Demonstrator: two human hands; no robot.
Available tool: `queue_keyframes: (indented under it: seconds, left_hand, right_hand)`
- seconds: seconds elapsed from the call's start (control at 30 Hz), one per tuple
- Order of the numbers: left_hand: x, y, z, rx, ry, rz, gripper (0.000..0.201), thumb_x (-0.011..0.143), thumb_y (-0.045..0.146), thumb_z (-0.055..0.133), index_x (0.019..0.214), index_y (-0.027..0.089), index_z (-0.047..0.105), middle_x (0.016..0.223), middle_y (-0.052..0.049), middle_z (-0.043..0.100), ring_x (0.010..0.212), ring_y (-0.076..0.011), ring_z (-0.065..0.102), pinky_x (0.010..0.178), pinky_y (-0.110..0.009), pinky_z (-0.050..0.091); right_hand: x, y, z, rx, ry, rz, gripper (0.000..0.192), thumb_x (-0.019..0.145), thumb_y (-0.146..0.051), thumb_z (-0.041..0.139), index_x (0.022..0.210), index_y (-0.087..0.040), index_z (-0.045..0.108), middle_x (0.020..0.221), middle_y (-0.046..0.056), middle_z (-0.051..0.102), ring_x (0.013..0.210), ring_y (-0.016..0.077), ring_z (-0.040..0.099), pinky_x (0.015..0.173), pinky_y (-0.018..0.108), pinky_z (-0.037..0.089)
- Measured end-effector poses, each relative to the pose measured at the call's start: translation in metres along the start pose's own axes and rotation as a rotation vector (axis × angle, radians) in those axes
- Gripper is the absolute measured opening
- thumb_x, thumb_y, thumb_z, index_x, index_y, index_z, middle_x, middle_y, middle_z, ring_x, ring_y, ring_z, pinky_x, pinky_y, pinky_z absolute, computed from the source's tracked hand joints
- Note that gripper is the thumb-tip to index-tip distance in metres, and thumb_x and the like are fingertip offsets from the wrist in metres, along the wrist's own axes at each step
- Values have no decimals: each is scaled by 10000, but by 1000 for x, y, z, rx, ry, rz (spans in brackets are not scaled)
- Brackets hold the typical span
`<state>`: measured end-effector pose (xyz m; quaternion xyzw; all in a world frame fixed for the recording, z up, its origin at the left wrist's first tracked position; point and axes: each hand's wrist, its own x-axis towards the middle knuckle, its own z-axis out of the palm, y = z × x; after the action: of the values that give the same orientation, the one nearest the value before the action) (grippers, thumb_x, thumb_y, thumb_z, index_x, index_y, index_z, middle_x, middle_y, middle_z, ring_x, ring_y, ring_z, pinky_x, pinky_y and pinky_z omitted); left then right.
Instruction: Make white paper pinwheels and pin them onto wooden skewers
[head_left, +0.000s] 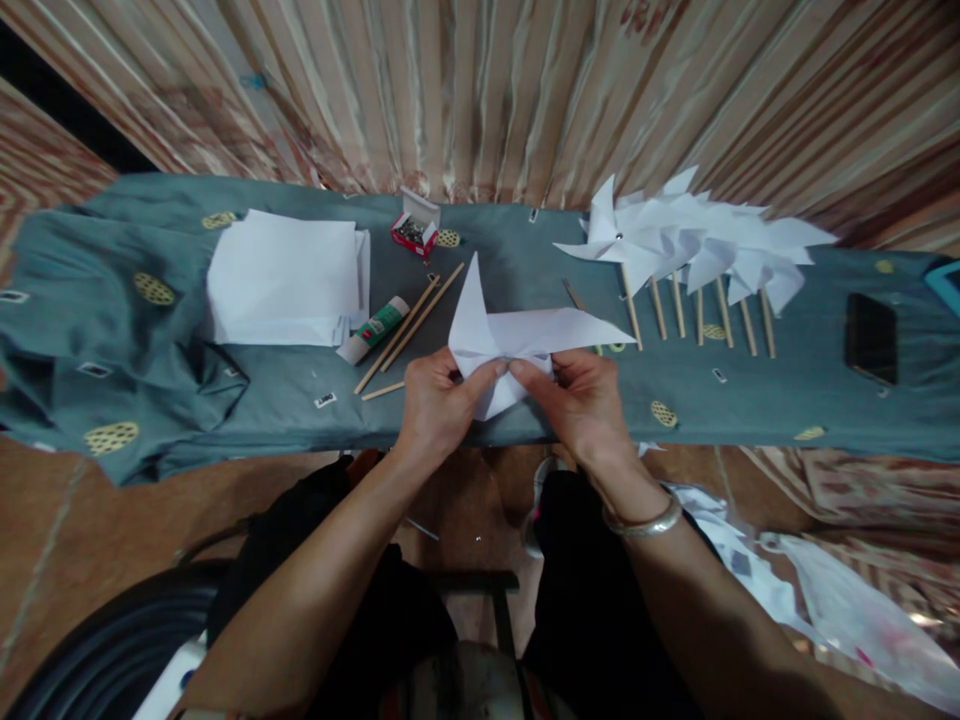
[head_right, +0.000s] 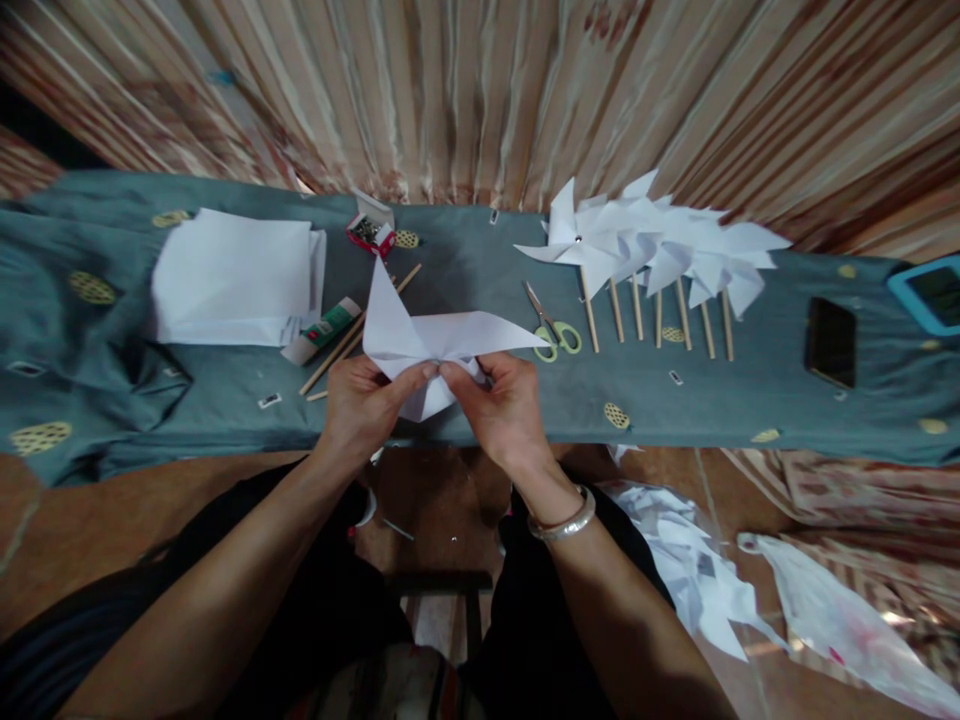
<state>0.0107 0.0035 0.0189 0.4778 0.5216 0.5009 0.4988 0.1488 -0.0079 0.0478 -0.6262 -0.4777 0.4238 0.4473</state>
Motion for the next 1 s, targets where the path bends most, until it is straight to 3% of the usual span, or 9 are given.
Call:
queue_keyframes:
  seconds: [0.17,0.37,0.7,1.0]
  left_hand:
    - [1,-2,-1,23,14,13,205,682,355,768,706,152,764,714,-30,757,652,-182,662,618,-272,511]
    - [1,-1,-1,47,19,11,173,683,329,759,687,156,758,687,-14,740,636,-176,651,594,-263,499]
    - [2,-1,2,-118,9,-69,228,638,340,798,750,143,772,757,-43,770,671,-190,685,633,-286,547]
    - [-1,3,-1,-222,-38,-129,242,584,323,840,730,145,767,743,-44,767,663,-181,680,649,-297,558]
  right_hand:
    - [0,-1,4,-2,21,-11,295,657,-325,683,474,-192,492,478,-68,388,482,61,287,436,220,252]
    - [0,5,5,-17,36,-16,264,661,-360,684,512,-191,547,503,-47,453,507,83,360,453,230,285]
    - [2,7,1,34,1,-70,152,687,-325,713,694,-177,682,660,-13,647,600,116,504,571,262,409]
    - [2,10,-3,-8,-29,-73,169,716,-338,714,681,-176,683,639,-11,649,604,124,523,583,278,429]
